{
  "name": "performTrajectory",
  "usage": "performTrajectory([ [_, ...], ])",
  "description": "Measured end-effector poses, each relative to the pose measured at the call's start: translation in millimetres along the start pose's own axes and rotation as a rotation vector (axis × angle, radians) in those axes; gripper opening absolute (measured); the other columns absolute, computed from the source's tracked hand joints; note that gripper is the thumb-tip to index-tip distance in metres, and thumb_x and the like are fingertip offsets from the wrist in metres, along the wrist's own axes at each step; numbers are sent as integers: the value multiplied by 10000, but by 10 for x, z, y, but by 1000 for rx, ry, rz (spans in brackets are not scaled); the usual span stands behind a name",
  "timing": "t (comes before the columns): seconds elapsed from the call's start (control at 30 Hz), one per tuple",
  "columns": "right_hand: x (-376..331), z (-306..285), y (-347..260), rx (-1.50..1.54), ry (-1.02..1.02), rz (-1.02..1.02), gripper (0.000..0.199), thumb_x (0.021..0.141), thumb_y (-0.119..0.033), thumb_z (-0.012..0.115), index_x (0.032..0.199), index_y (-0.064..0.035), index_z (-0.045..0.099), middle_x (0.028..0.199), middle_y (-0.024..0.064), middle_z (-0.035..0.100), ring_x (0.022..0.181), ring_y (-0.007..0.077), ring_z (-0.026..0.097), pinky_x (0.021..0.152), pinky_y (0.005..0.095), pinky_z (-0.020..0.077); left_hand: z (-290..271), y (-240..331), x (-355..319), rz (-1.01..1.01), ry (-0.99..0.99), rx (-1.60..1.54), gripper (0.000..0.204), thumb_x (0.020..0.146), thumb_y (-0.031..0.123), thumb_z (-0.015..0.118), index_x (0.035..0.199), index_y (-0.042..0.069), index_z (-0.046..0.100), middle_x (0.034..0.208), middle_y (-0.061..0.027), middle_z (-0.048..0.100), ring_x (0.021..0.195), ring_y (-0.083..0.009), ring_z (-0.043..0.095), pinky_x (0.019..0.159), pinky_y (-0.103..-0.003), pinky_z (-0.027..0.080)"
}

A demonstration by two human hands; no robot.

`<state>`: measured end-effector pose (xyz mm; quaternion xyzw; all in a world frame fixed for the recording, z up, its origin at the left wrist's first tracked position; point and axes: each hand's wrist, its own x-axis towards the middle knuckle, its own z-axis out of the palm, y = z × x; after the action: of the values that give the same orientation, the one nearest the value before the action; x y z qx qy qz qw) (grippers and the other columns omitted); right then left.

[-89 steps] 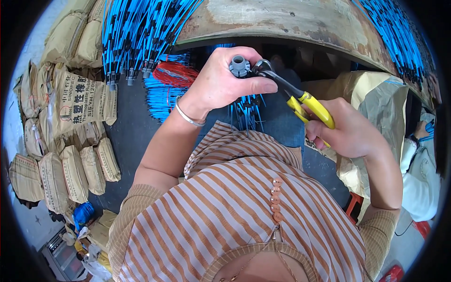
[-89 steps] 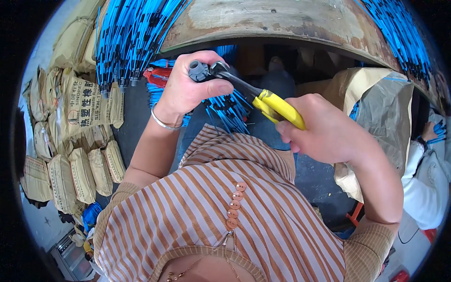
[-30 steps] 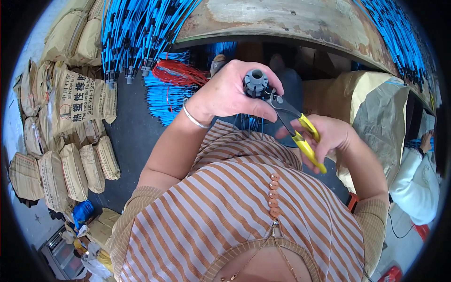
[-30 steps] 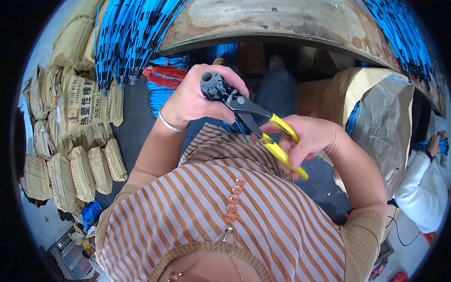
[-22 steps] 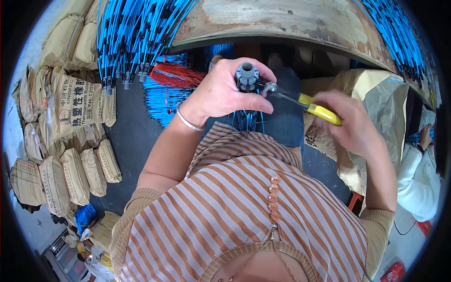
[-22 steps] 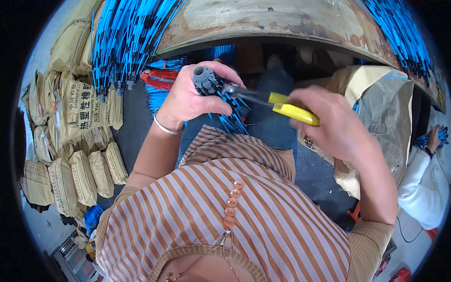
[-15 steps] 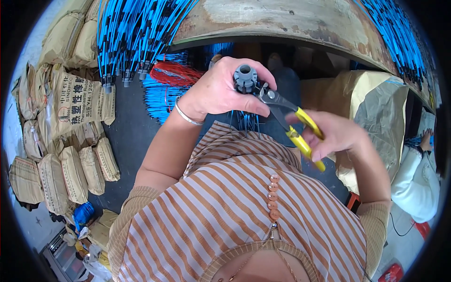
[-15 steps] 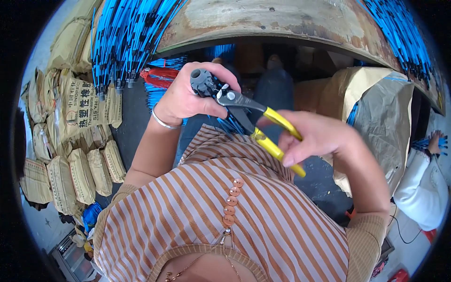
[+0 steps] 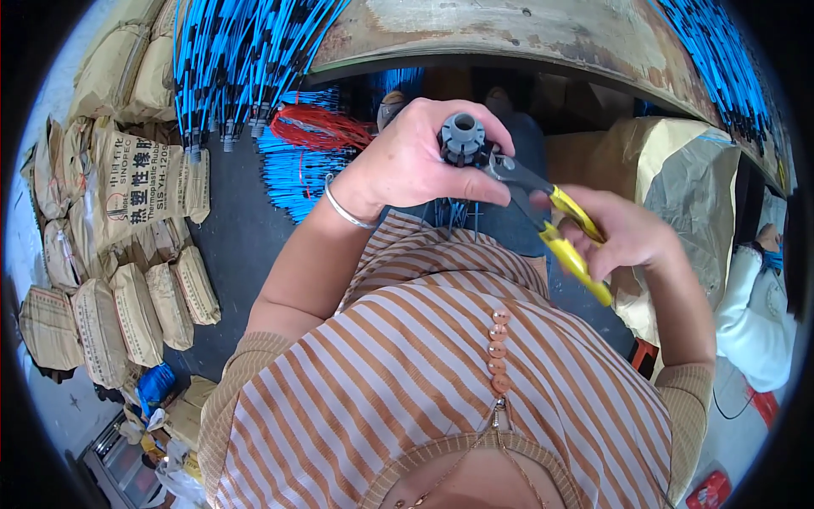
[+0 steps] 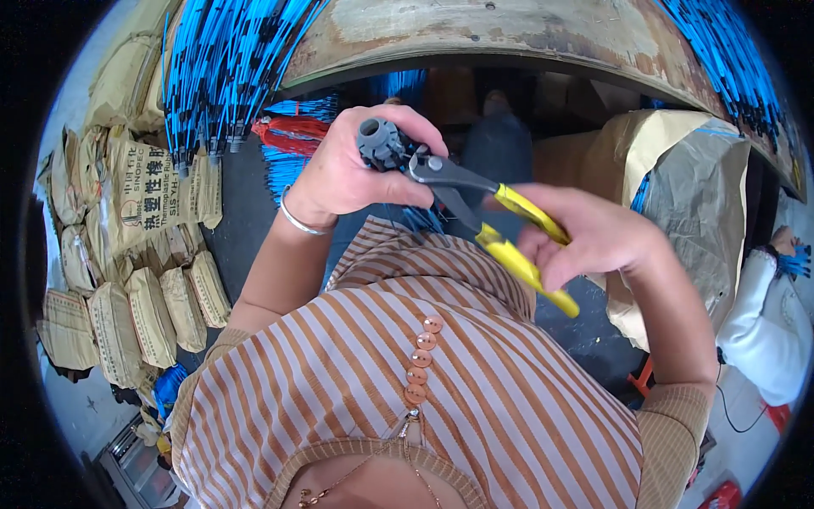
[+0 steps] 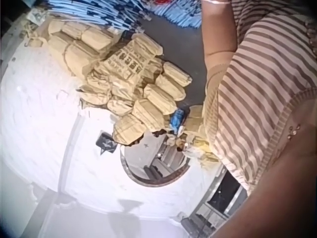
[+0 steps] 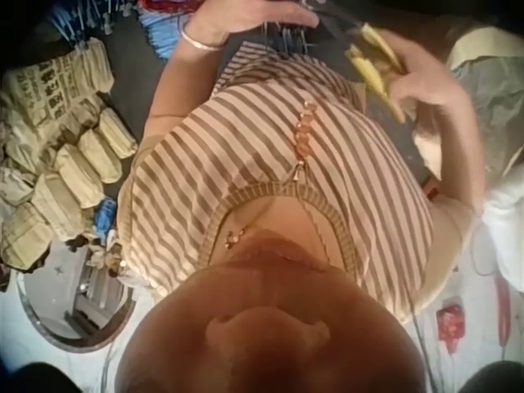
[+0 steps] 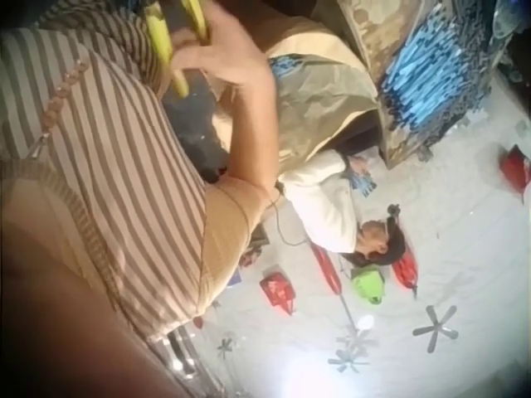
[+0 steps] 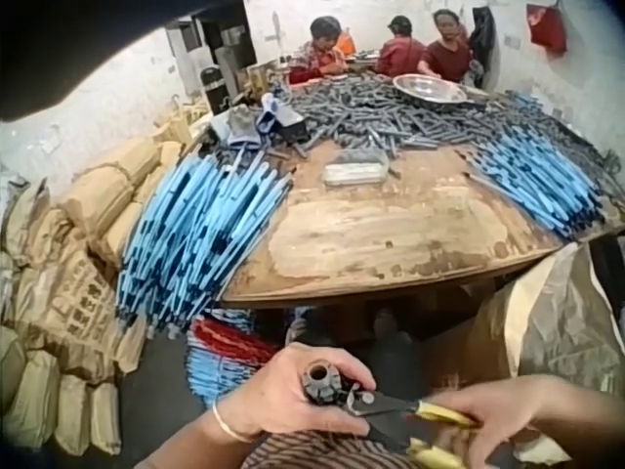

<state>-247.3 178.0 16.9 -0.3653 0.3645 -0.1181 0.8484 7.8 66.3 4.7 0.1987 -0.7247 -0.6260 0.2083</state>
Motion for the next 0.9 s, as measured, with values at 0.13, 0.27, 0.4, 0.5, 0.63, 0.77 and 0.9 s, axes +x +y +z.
performTrajectory([
  [0.13,-7,251,-99,-845,464,-175,779,714,19,625,1388,-52,241,1169,157,498,1062,298,534,836,344,448,79,7,1,-14,103,23,336,566,1,803,856,5,633,782,-34,616,743,-104,593,686,-224,465],
  [0.27,-97,334,-244,-1126,587,-192,737,719,54,565,1384,-52,265,1139,180,508,1055,372,518,865,371,427,98,21,1,-64,113,-16,330,581,-2,803,856,9,622,777,-24,608,724,-91,587,663,-218,466],
  [0.4,-97,283,-246,-1057,524,-197,645,728,67,541,1336,-31,349,1045,192,551,1024,378,535,860,382,427,82,10,-15,-70,73,-3,322,589,-4,799,854,10,617,777,-24,609,707,-83,584,644,-214,465],
  [0.5,-2,281,-139,-1058,536,-248,577,740,65,536,1295,-16,399,957,184,582,950,350,572,813,376,448,42,-16,-30,-53,70,16,315,592,-7,796,850,9,618,780,-27,613,702,-83,584,641,-214,465],
  [0.63,72,354,-93,-1019,581,-258,497,765,53,531,1250,-3,437,821,151,603,769,278,624,685,349,483,15,-42,-76,-18,83,20,303,594,-12,792,844,7,621,784,-31,620,700,-90,585,646,-217,465],
  [0.77,-5,450,-305,-751,513,-25,459,789,32,534,1236,-3,437,727,120,596,618,201,619,563,318,481,-13,-48,-92,24,68,42,296,596,-12,786,842,7,623,785,-34,623,701,-99,586,652,-222,465],
  [0.9,-64,632,-624,-631,511,110,406,801,14,541,1198,-2,455,676,114,583,566,166,601,514,306,466,-15,5,-82,19,60,96,290,599,-7,777,845,8,623,788,-42,627,709,-110,588,663,-234,470],
])
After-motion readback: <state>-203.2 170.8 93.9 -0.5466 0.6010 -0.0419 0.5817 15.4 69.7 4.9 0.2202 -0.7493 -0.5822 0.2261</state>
